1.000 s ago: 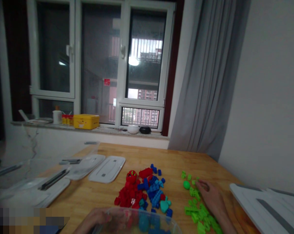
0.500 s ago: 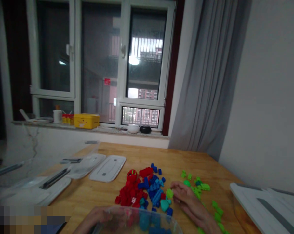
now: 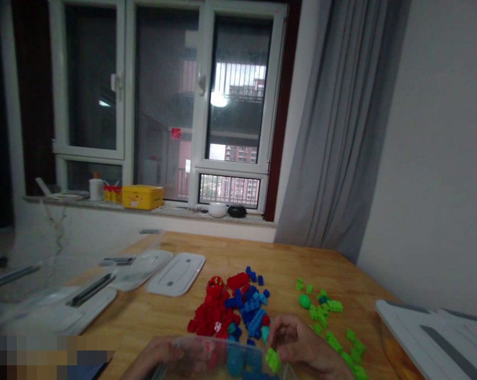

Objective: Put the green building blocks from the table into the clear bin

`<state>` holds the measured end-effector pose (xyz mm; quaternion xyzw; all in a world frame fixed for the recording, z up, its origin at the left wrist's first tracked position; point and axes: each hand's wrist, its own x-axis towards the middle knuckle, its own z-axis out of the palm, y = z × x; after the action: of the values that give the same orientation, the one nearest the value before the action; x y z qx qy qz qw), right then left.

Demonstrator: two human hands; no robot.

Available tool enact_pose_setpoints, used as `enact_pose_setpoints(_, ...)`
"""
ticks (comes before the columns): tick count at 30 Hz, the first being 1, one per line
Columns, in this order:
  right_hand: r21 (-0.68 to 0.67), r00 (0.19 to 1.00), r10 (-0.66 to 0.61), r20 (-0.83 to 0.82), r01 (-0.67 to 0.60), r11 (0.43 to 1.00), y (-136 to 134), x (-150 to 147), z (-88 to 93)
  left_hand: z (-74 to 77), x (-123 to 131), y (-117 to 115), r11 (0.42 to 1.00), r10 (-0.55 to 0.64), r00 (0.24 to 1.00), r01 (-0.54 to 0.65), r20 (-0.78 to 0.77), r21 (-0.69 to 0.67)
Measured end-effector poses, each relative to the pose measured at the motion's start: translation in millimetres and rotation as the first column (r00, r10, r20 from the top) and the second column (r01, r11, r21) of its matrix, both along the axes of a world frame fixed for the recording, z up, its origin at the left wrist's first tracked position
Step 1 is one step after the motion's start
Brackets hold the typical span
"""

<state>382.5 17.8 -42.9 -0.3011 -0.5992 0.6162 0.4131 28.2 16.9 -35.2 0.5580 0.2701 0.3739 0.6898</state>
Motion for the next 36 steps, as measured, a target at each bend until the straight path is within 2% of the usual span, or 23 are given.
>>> enact_pose_setpoints(3,0.023,1.000,-0.001,0.003,0.001,1.000,-0.3,1.7,-0.6,-3.6,-0.8,2.0,1.000,0.018,1.000,-0.018,-0.017,0.010)
enact_pose_setpoints(6,0.032,1.000,-0.018,-0.005,0.018,0.999,0.4,2.7,-3.1,-5.9,-1.8,3.7,1.000,-0.018,1.000,0.018,-0.009,0.016)
enact_pose_setpoints(8,0.024,0.995,-0.102,-0.018,0.102,0.994,3.4,4.4,-3.7,-9.0,-2.2,5.8,1.000,-0.019,1.000,0.019,-0.015,0.014)
enact_pose_setpoints(10,0.011,0.964,-0.264,-0.037,0.265,0.964,10.5,10.3,-4.5,-13.8,-2.3,8.8,1.000,-0.011,1.000,0.011,-0.017,0.003)
enact_pose_setpoints(12,0.016,0.886,-0.464,-0.014,0.464,0.886,22.2,23.5,-7.9,-18.9,-2.4,11.9,1.000,-0.013,1.000,0.013,-0.002,-0.011)
enact_pose_setpoints(13,0.050,0.826,-0.563,0.032,0.561,0.826,29.1,33.3,-11.3,-21.2,-2.5,13.4,1.000,-0.014,1.000,0.014,0.008,-0.015)
enact_pose_setpoints(14,0.114,0.743,-0.661,0.100,0.652,0.750,36.3,44.7,-15.9,-23.0,-2.8,14.7,1.000,-0.023,1.000,0.023,0.008,-0.018)
enact_pose_setpoints(15,0.222,0.624,-0.758,0.190,0.725,0.653,43.1,57.1,-21.4,-24.5,-3.0,15.8,0.999,-0.031,0.999,0.031,0.008,-0.016)
enact_pose_setpoints(16,0.384,0.459,-0.842,0.284,0.750,0.539,49.1,69.9,-27.8,-25.6,-3.4,16.7,1.000,-0.028,1.000,0.028,0.011,-0.011)
enact_pose_setpoints(17,0.560,0.290,-0.895,0.340,0.702,0.440,53.9,82.1,-34.6,-26.4,-3.7,17.4,1.000,-0.027,1.000,0.028,0.011,-0.007)
enact_pose_setpoints(19,0.651,0.181,-0.920,0.348,0.659,0.376,59.8,102.0,-48.6,-27.7,-4.2,18.6,1.000,-0.025,1.000,0.025,0.016,-0.005)
enact_pose_setpoints(20,0.680,0.155,-0.925,0.346,0.638,0.361,61.1,108.7,-55.3,-28.3,-4.3,19.1,1.000,-0.019,1.000,0.019,0.025,-0.005)
enact_pose_setpoints(22,0.727,0.105,-0.928,0.358,0.592,0.348,62.5,115.3,-67.5,-29.5,-4.3,20.0,1.000,-0.015,1.000,0.016,0.023,-0.013)
enact_pose_setpoints(24,0.789,0.002,-0.915,0.404,0.504,0.350,64.1,114.8,-77.6,-30.2,-3.9,20.5,1.000,-0.004,1.000,0.005,0.012,-0.025)
enact_pose_setpoints(26,0.830,-0.091,-0.885,0.457,0.402,0.387,66.6,111.3,-84.6,-29.5,-3.3,19.8,0.999,-0.007,1.000,0.006,-0.009,-0.032)
enact_pose_setpoints(27,0.833,-0.111,-0.867,0.485,0.359,0.421,67.8,109.5,-86.7,-28.5,-3.0,18.9,0.999,-0.007,1.000,0.006,-0.015,-0.033)
enact_pose_setpoints(30,0.797,-0.081,-0.818,0.570,0.294,0.527,69.6,106.9,-88.9,-24.4,-2.1,15.1,0.999,0.022,1.000,-0.022,-0.007,-0.027)
enact_pose_setpoints(32,0.763,-0.050,-0.787,0.615,0.292,0.577,69.3,107.3,-88.5,-22.5,-1.6,13.7,1.000,0.023,1.000,-0.023,0.002,-0.013)
enact_pose_setpoints(36,0.741,-0.013,-0.773,0.634,0.298,0.602,68.0,108.0,-87.2,-23.6,-1.0,16.9,0.999,-0.032,0.999,0.033,0.022,-0.027)
